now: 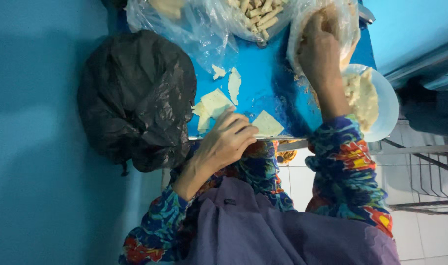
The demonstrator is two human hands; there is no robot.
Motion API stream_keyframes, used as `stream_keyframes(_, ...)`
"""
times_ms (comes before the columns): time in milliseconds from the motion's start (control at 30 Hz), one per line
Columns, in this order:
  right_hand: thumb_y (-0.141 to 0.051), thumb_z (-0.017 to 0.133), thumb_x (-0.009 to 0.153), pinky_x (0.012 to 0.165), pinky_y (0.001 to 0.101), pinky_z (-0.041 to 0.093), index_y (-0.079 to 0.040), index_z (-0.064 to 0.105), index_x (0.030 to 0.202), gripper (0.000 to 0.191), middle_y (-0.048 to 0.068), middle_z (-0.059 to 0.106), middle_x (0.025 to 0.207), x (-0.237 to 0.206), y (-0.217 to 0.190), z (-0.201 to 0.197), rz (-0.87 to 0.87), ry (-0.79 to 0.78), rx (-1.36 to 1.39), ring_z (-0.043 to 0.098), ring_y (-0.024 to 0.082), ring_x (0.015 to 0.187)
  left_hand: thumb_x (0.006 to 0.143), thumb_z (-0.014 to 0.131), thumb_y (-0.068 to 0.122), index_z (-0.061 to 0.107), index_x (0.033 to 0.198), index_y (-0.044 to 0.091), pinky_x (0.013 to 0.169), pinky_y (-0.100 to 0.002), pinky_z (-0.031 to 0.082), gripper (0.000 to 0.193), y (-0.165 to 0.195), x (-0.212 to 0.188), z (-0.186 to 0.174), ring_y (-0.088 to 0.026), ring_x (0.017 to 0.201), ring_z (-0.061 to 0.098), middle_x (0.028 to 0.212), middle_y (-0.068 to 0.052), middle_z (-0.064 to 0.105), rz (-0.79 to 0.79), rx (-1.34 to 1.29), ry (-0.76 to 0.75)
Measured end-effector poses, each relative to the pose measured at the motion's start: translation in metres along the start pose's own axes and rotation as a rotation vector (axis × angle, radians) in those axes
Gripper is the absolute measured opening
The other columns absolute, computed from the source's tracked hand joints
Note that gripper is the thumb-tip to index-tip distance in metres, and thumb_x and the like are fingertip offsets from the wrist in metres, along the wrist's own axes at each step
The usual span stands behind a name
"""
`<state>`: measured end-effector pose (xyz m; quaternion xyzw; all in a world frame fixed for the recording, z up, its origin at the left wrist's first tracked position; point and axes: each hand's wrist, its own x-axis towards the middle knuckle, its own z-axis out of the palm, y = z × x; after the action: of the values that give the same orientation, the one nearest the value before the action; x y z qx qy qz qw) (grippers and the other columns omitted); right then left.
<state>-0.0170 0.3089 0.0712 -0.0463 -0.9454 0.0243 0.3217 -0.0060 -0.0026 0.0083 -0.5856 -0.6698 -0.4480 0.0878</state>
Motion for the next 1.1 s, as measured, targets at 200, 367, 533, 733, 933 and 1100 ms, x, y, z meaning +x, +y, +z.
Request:
stream_keyframes(200,-0.003,0.062,0.097,0.069,0.0597,0.052,0.009,0.040,0.142,0.051,0.031,0.068,0.088,0.002,-0.005,0.002,0.058,-0.092,-0.043,0.067,0.050,0.079,0.092,0.074,0.012,0.065,0.110,0.004,0.104,-0.046,0.048,0.021,0.006,0.002,-0.005,-0.032,0.116,0.060,0.110,-0.009,0.066,-0.084,-0.091,0.024)
stream_keyframes(367,-0.006,0.067,0.095,0.064,0.0567,0.053,0.021,0.031,0.139,0.063,0.031,0.066,0.081,0.017,-0.003,-0.001,0.041,-0.136,-0.132,0.067,0.049,0.071,0.094,0.071,0.009,0.063,0.102,0.002,0.095,-0.047,0.047,0.013,0.011,0.008,-0.005,-0.035,0.109,0.058,0.113,-0.014,0.059,-0.157,-0.036,0.087)
stream_keyframes(533,-0.009,0.078,0.103,0.079,0.0431,0.057,0.004,0.043,0.118,0.040,0.023,0.069,0.098,-0.003,0.005,-0.046,0.014,-0.119,0.169,0.072,0.037,0.094,0.090,0.074,0.011,0.060,0.095,0.001,0.089,-0.049,0.045,0.018,0.012,0.009,-0.002,-0.036,0.105,0.057,0.110,-0.014,0.057,-0.169,-0.022,0.106)
stream_keyframes(733,-0.008,0.074,0.097,0.078,0.0338,0.060,-0.002,0.047,0.115,0.033,0.013,0.075,0.099,-0.067,-0.073,-0.075,0.291,-0.414,0.711,0.075,0.021,0.092,0.088,0.076,0.010,0.059,0.089,0.001,0.086,-0.049,0.044,0.019,0.010,0.008,0.000,-0.036,0.101,0.056,0.103,-0.013,0.054,-0.220,-0.030,0.061)
stream_keyframes(933,-0.003,0.071,0.095,0.076,0.0359,0.061,-0.002,0.047,0.114,0.030,0.013,0.074,0.102,-0.106,-0.121,-0.067,0.123,-0.417,0.710,0.077,0.026,0.094,0.087,0.074,0.006,0.058,0.086,0.001,0.087,-0.049,0.044,0.016,0.010,0.010,0.002,-0.037,0.101,0.056,0.103,-0.014,0.054,-0.261,-0.027,0.073)
stream_keyframes(1100,0.009,0.064,0.091,0.077,0.0425,0.056,0.000,0.052,0.126,0.038,0.019,0.069,0.105,-0.136,-0.125,-0.067,-0.050,-0.289,0.382,0.069,0.039,0.095,0.086,0.073,0.004,0.059,0.086,0.002,0.087,-0.050,0.045,0.014,0.012,0.008,0.005,-0.038,0.101,0.056,0.105,-0.014,0.056,-0.277,-0.015,0.084)
